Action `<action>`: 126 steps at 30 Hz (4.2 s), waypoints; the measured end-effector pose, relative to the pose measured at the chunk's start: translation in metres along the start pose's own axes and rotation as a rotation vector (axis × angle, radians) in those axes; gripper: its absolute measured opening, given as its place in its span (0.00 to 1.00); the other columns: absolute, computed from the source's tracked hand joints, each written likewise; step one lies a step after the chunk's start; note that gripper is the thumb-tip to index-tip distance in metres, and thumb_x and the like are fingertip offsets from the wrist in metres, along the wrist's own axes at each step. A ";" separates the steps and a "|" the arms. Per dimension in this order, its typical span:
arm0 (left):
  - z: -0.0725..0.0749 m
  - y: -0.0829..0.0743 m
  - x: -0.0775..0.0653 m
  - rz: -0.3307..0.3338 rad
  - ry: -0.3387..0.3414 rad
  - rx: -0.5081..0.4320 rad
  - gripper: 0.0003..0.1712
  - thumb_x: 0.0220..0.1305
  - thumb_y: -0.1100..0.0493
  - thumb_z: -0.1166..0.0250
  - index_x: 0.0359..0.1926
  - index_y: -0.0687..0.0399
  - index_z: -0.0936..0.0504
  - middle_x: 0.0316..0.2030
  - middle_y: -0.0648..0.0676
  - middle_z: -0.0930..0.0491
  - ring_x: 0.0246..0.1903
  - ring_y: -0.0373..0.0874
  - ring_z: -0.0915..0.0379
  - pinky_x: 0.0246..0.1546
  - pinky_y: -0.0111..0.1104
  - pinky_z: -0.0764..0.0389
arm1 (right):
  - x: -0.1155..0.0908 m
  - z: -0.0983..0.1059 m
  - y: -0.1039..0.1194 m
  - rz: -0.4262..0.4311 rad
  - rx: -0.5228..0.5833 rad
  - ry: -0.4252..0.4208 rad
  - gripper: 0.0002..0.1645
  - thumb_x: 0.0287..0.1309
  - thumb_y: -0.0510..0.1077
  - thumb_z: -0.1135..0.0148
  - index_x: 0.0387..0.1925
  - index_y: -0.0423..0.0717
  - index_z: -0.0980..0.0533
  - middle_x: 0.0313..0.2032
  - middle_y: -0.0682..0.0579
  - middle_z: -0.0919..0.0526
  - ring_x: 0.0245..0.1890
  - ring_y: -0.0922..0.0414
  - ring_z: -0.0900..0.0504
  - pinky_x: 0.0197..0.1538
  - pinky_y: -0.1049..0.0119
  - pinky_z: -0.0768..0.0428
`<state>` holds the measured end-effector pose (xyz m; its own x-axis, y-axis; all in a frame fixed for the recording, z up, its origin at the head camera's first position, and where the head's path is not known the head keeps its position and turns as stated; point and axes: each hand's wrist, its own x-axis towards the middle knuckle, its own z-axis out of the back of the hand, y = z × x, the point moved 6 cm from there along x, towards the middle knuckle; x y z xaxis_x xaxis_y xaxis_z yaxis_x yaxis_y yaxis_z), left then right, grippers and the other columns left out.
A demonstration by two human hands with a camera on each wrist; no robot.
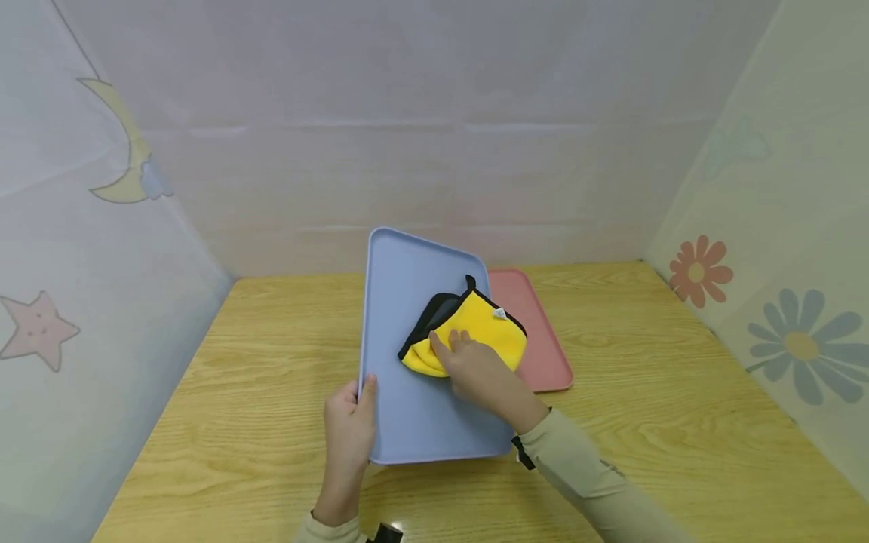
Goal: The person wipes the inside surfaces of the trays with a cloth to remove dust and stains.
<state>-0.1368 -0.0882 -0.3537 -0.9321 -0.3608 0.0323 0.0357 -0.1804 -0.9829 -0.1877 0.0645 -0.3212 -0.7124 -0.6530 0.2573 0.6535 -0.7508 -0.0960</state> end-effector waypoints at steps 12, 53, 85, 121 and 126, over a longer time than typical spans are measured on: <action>-0.007 0.007 0.000 0.050 0.040 -0.084 0.19 0.67 0.61 0.47 0.22 0.71 0.27 0.11 0.47 0.39 0.12 0.37 0.40 0.12 0.26 0.37 | 0.006 0.013 0.028 0.169 0.007 -0.173 0.30 0.47 0.30 0.36 0.56 0.45 0.28 0.48 0.32 0.24 0.49 0.37 0.25 0.49 0.53 0.24; 0.001 0.004 0.003 0.050 -0.008 -0.133 0.18 0.67 0.62 0.48 0.35 0.79 0.22 0.17 0.55 0.24 0.14 0.38 0.30 0.14 0.29 0.28 | 0.002 0.016 -0.017 0.114 -0.062 0.021 0.28 0.52 0.29 0.39 0.53 0.55 0.24 0.58 0.40 0.29 0.60 0.44 0.34 0.58 0.43 0.37; 0.015 0.006 0.007 0.014 -0.097 -0.173 0.32 0.71 0.51 0.55 0.22 0.76 0.24 0.15 0.54 0.25 0.13 0.38 0.30 0.13 0.31 0.27 | -0.018 -0.008 -0.038 -0.009 0.039 0.105 0.29 0.47 0.28 0.37 0.54 0.38 0.28 0.51 0.29 0.28 0.54 0.36 0.30 0.52 0.48 0.28; -0.003 0.003 0.002 -0.014 -0.014 -0.109 0.29 0.72 0.53 0.56 0.11 0.55 0.41 0.10 0.48 0.39 0.10 0.38 0.37 0.10 0.27 0.35 | 0.012 0.024 0.035 0.196 0.011 -0.165 0.29 0.47 0.28 0.36 0.53 0.48 0.24 0.52 0.35 0.26 0.54 0.41 0.28 0.54 0.53 0.28; -0.005 0.004 0.001 -0.014 -0.018 -0.115 0.29 0.72 0.54 0.55 0.11 0.54 0.42 0.09 0.47 0.40 0.09 0.37 0.39 0.09 0.26 0.37 | 0.013 0.029 0.038 0.218 -0.037 -0.199 0.26 0.50 0.30 0.37 0.51 0.53 0.22 0.52 0.38 0.25 0.54 0.43 0.28 0.55 0.53 0.28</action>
<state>-0.1391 -0.0843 -0.3588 -0.9255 -0.3758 0.0481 -0.0196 -0.0793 -0.9967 -0.1646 0.0306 -0.2937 -0.4902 -0.7694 0.4095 0.7730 -0.6008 -0.2037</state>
